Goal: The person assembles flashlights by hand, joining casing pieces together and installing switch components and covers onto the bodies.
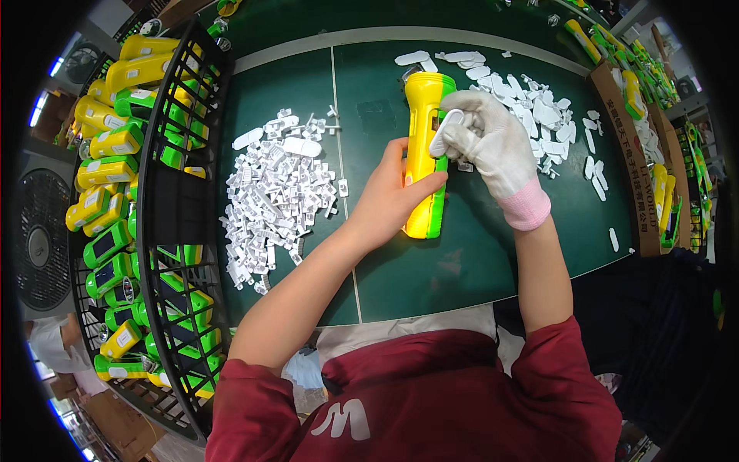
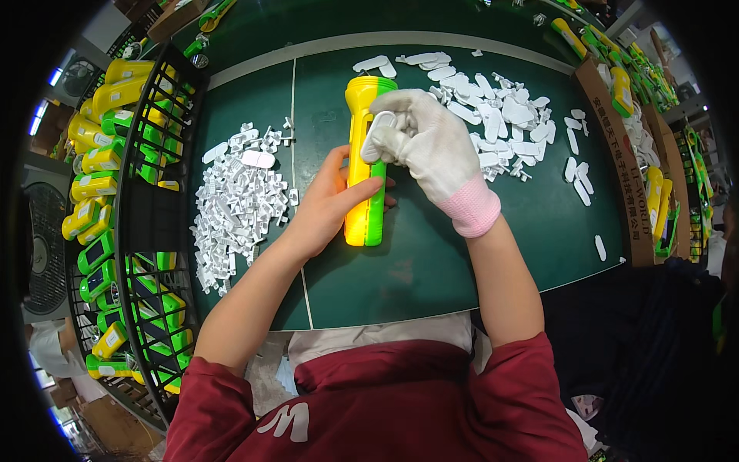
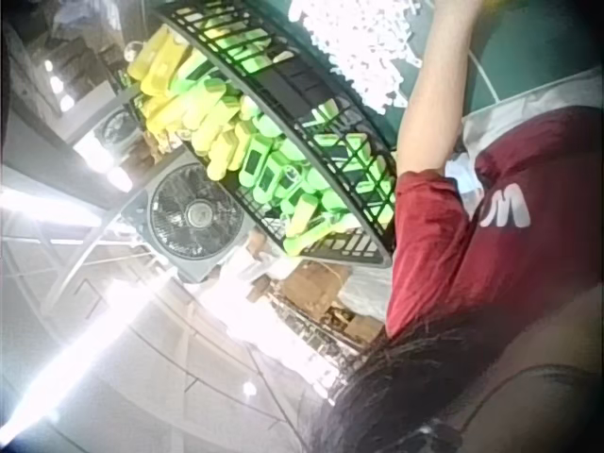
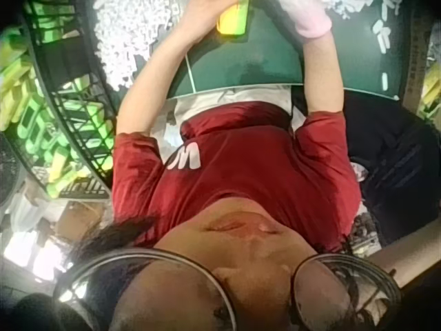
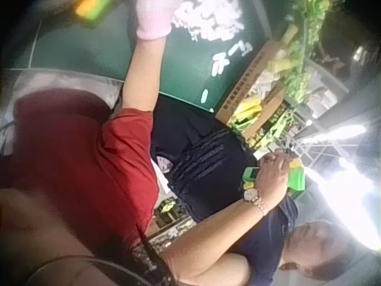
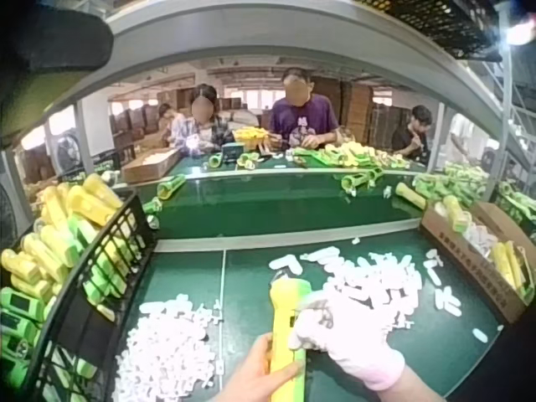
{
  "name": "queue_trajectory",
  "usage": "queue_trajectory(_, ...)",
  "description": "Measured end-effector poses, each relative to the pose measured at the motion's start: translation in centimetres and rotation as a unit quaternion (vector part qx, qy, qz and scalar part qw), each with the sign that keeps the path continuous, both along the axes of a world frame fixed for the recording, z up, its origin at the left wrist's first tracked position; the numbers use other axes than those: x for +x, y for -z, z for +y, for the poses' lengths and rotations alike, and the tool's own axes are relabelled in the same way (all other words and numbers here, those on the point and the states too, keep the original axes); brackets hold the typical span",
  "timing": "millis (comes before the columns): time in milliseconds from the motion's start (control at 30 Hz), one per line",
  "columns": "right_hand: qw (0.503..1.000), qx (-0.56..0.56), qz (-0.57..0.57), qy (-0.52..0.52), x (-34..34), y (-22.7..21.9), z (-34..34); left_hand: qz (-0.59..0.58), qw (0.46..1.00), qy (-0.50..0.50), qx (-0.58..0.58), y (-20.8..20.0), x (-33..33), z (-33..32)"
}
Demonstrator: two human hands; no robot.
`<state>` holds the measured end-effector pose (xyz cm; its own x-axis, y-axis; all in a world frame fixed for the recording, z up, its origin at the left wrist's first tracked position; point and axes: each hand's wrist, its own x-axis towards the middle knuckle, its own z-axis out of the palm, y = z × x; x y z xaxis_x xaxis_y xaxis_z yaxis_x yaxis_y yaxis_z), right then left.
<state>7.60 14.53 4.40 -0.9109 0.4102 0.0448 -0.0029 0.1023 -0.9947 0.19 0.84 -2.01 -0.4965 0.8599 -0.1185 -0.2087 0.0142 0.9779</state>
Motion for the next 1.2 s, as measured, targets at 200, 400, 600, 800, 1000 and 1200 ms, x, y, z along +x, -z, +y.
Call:
queue_trajectory(200, 1.0, 0.02, -0.009, -0.006, -0.3, 0.7, 0.2, -0.097, 0.995, 0.011, 0.029, -0.7, 0.3, 0.0)
queue_trajectory(400, 0.991, 0.128, -0.022, -0.019, -0.3, 1.4, 0.4, -0.139, 0.987, 0.031, 0.071, -0.3, 0.1, 0.0)
queue_trajectory(600, 0.991, 0.132, -0.023, -0.01, -0.3, 1.7, 0.6, -0.147, 0.986, 0.053, 0.059, -0.2, -0.1, 0.0)
queue_trajectory(800, 0.994, 0.093, -0.037, -0.038, -0.2, 1.0, 0.6, -0.164, 0.983, 0.063, 0.059, -0.3, -0.2, 0.0)
queue_trajectory(1000, 0.988, 0.14, -0.043, -0.045, 0.0, 0.6, 0.6, -0.164, 0.982, 0.073, 0.052, -0.4, -0.3, -0.1)
queue_trajectory(1200, 0.986, 0.138, -0.061, -0.07, -0.1, 0.3, 0.6, -0.158, 0.983, 0.076, 0.051, -0.4, -0.4, -0.2)
